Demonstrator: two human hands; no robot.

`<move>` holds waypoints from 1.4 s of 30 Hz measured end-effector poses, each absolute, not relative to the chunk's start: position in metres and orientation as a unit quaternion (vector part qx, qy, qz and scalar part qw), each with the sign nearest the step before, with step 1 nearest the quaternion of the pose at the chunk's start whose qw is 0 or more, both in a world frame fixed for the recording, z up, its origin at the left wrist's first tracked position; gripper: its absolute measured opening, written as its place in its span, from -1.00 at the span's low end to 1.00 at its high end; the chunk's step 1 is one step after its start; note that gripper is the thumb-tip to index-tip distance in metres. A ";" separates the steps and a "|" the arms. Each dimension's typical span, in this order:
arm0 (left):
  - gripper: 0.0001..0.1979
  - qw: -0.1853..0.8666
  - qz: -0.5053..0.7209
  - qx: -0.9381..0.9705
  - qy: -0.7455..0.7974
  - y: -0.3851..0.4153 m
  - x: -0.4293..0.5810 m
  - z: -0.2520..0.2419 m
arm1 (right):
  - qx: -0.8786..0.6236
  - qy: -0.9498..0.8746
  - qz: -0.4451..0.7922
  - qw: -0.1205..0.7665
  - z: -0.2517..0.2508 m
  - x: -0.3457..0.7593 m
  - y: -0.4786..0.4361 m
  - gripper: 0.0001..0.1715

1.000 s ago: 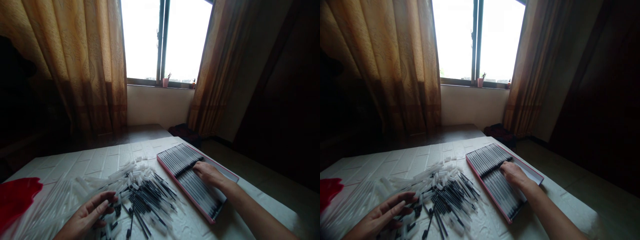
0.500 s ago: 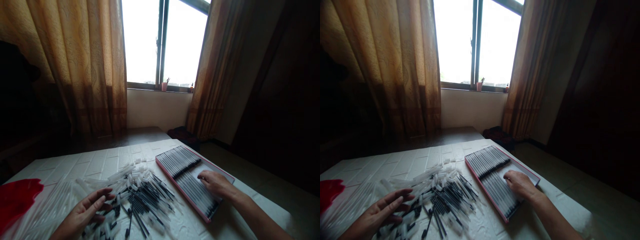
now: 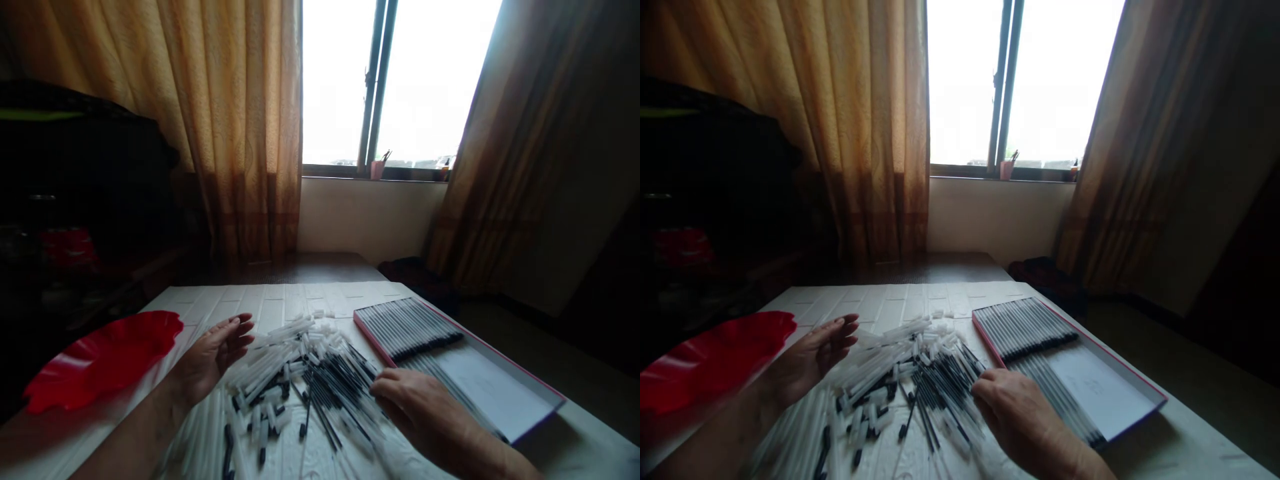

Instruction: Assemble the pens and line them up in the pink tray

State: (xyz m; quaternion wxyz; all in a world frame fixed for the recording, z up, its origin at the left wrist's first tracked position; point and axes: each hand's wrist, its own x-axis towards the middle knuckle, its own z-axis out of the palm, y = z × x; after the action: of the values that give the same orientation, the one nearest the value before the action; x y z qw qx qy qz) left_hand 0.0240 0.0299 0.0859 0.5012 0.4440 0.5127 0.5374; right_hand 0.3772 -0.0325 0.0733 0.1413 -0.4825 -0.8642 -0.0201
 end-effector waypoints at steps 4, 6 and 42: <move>-0.80 0.447 0.510 0.503 0.536 0.030 0.009 0.085 | -0.438 -0.894 0.014 0.092 0.073 0.336 -0.029 -0.68; -0.74 0.413 0.478 0.546 0.550 0.028 0.005 0.085 | -0.424 -0.902 0.014 0.085 0.072 0.323 -0.024 -0.70; -0.56 0.483 0.463 0.538 0.513 0.009 0.028 0.034 | -0.440 -0.861 0.107 0.231 0.029 0.319 0.022 -0.62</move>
State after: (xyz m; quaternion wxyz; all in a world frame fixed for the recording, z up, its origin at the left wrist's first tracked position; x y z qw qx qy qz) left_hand 0.0281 0.0088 0.0343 0.4829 0.5382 0.5131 0.4626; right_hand 0.3192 0.0224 0.0291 0.2308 -0.4398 -0.8614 0.1065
